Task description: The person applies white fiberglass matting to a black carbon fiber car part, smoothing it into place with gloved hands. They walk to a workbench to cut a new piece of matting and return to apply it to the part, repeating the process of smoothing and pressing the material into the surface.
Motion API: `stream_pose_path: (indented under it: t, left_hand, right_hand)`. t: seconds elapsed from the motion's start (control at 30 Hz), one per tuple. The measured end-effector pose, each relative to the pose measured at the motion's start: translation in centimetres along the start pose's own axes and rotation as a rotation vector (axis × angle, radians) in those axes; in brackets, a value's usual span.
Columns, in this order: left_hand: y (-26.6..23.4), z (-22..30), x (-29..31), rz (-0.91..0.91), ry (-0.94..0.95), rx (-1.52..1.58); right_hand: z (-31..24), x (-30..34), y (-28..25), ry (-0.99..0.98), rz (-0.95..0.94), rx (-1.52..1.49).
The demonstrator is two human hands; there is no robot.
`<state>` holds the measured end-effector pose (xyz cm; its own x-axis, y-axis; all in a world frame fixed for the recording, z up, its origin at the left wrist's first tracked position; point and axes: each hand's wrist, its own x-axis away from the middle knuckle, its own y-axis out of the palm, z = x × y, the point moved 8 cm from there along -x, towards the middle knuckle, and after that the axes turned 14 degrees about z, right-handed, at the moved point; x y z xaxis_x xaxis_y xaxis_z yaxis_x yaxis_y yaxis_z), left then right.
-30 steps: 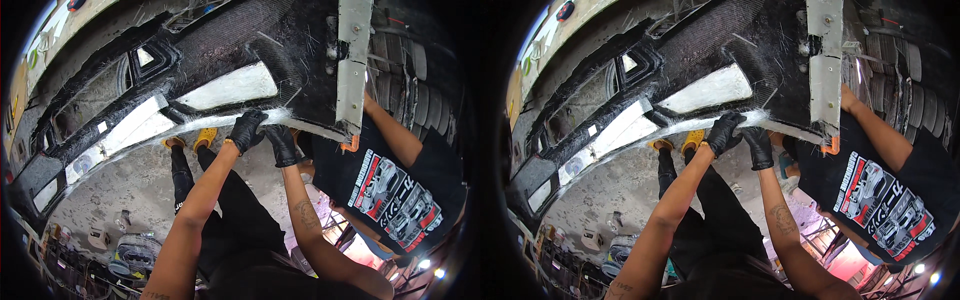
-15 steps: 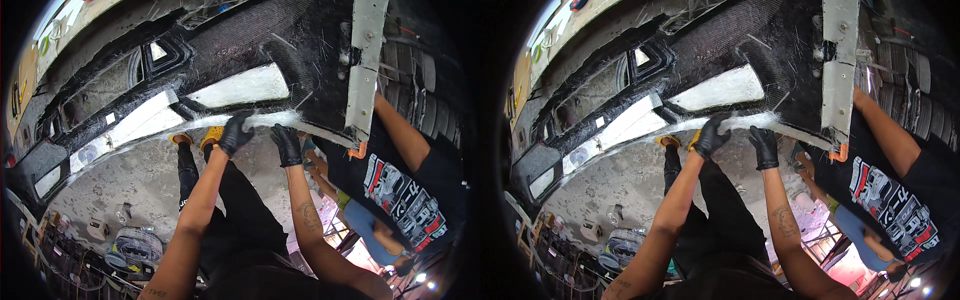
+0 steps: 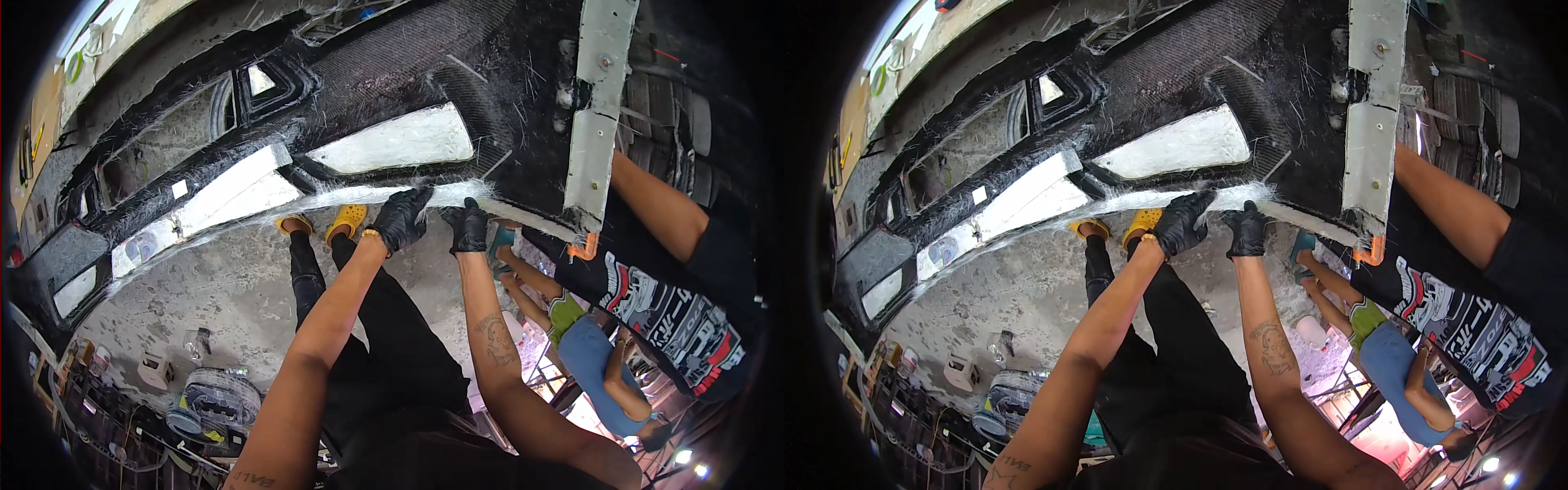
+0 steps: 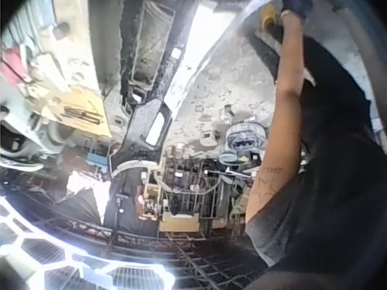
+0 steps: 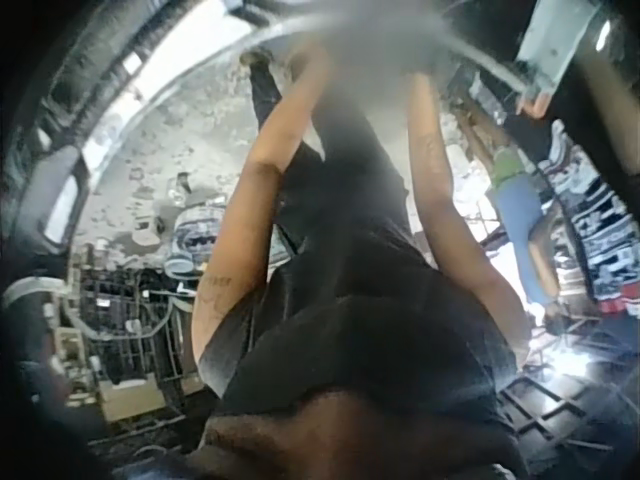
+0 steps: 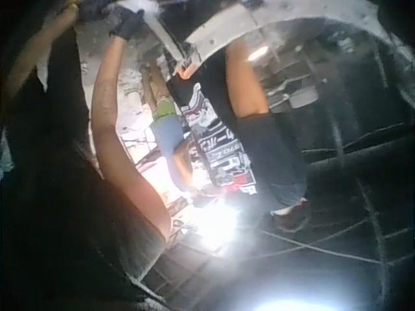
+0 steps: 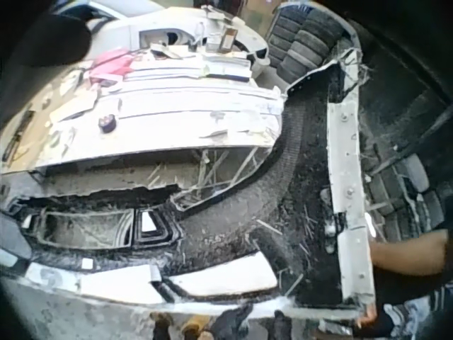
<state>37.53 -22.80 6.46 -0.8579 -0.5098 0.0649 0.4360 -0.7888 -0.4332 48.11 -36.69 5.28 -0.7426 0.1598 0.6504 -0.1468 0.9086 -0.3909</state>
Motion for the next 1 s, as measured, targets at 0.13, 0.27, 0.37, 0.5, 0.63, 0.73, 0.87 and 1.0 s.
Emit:
stream_pose_path:
  t: [0.13,0.27,0.37,0.5,0.63,0.73,0.87,1.0]
  left_hand:
    - [-4.3,-1.6,1.6,0.233,-0.224,0.304]
    - [-8.1,-4.1,5.3,0.312,-0.319,0.28]
    - [-8.4,-3.5,5.0,0.303,-0.235,0.17]
    - [-4.3,-0.8,2.2,0.228,-0.057,0.076]
    - [-10.1,-4.0,6.0,0.597,-0.342,0.169]
    - [-16.4,-12.9,13.9,0.854,-0.528,0.186]
    - [-26.3,-27.6,25.4,1.125,-0.721,0.202]
    - [-34.2,-31.7,22.0,0.634,-0.674,-0.526]
  right_hand:
    - [0.4,0.3,0.0,0.11,0.017,-0.145]
    - [0.6,2.1,-0.3,-0.008,-0.113,-0.008]
    - [1.5,3.1,-0.1,-0.025,-0.228,0.058]
    - [0.7,4.9,0.5,-0.156,-0.396,0.225]
    - [3.9,8.2,-1.4,0.01,-0.59,0.364]
    - [9.4,10.3,-4.7,0.281,-0.642,0.699]
    - [11.6,11.8,-4.2,-0.358,-0.833,1.409]
    - [12.2,14.6,2.0,-0.186,-0.769,0.794]
